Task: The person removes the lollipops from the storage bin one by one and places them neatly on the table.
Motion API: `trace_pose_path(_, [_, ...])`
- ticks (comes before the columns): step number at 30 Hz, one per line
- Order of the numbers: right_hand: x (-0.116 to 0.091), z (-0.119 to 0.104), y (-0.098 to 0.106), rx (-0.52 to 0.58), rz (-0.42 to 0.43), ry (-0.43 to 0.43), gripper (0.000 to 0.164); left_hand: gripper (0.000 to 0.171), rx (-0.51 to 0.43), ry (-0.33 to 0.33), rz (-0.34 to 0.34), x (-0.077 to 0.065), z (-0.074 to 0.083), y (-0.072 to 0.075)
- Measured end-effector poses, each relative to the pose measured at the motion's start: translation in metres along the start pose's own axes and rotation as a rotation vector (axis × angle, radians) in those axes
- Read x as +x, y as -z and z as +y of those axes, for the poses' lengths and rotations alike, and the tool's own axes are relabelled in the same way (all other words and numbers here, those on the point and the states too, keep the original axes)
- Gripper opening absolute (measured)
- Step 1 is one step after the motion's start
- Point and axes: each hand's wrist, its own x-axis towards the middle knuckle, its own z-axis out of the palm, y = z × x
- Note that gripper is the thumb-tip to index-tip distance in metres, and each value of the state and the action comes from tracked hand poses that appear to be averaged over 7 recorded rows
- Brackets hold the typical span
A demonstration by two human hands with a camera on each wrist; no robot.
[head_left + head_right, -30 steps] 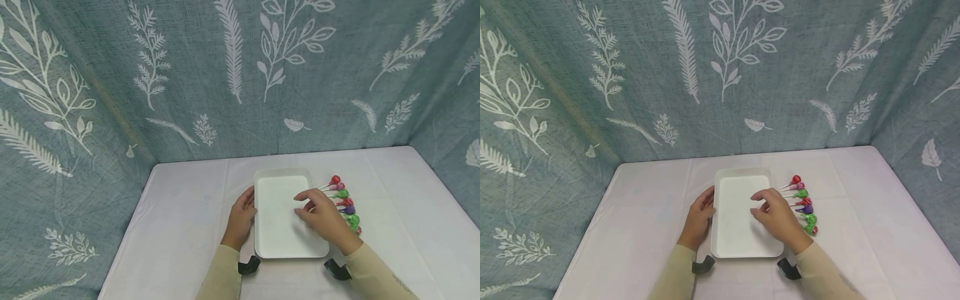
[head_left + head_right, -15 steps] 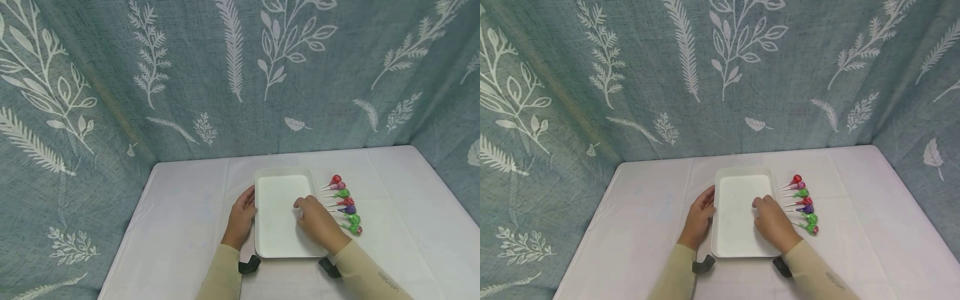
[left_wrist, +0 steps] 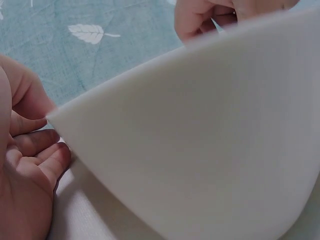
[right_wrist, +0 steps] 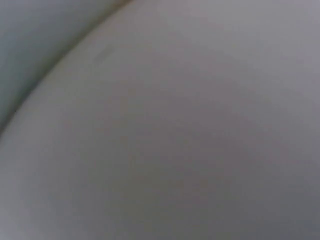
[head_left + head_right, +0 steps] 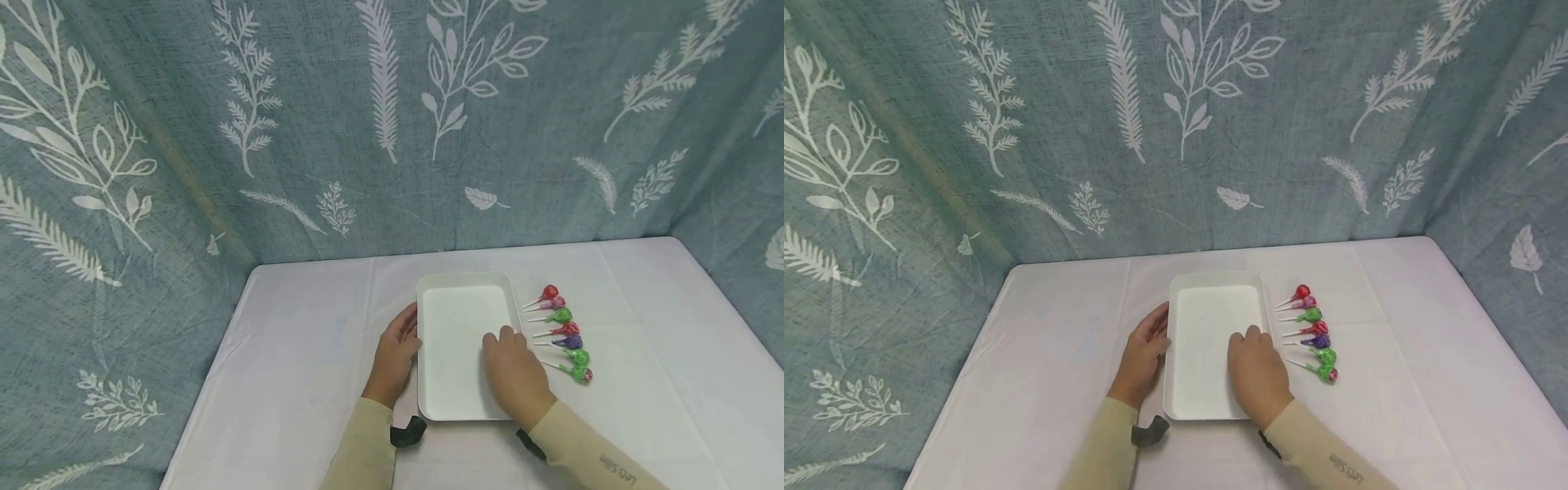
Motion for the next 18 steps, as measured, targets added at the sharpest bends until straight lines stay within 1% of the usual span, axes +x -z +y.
trace_pose_path(2, [-0.001,-0.001,0.000,-0.023,0.011,0.008,0.023,0.069,0.003,0.000,-0.001,0.000,-0.001,0.000])
trace_pose_path(5, [0.000,-0.001,0.000,-0.025,0.021,0.019,0.022,0.070,0.014,0.005,0.001,0.000,-0.001,0.000])
trace_pose_path(8, [0.002,0.002,0.007,0.030,0.005,0.009,0.018,0.070,0.022,0.006,0.001,0.001,-0.001,0.000])
trace_pose_path(10, [0.004,0.005,0.015,0.106,0.014,-0.011,0.017,0.070,0.020,0.005,-0.003,0.001,-0.001,0.000])
trace_pose_path(13, [0.006,0.014,0.029,0.245,0.041,-0.057,0.021,0.069,0.020,0.006,-0.005,0.001,0.000,0.000])
trace_pose_path(16, [0.003,0.027,0.041,0.397,0.067,-0.108,0.023,0.069,0.018,0.008,-0.003,0.001,0.000,-0.001])
trace_pose_path(18, [-0.001,0.038,0.046,0.480,0.081,-0.141,0.023,0.069,0.013,0.008,-0.001,0.001,0.000,-0.001])
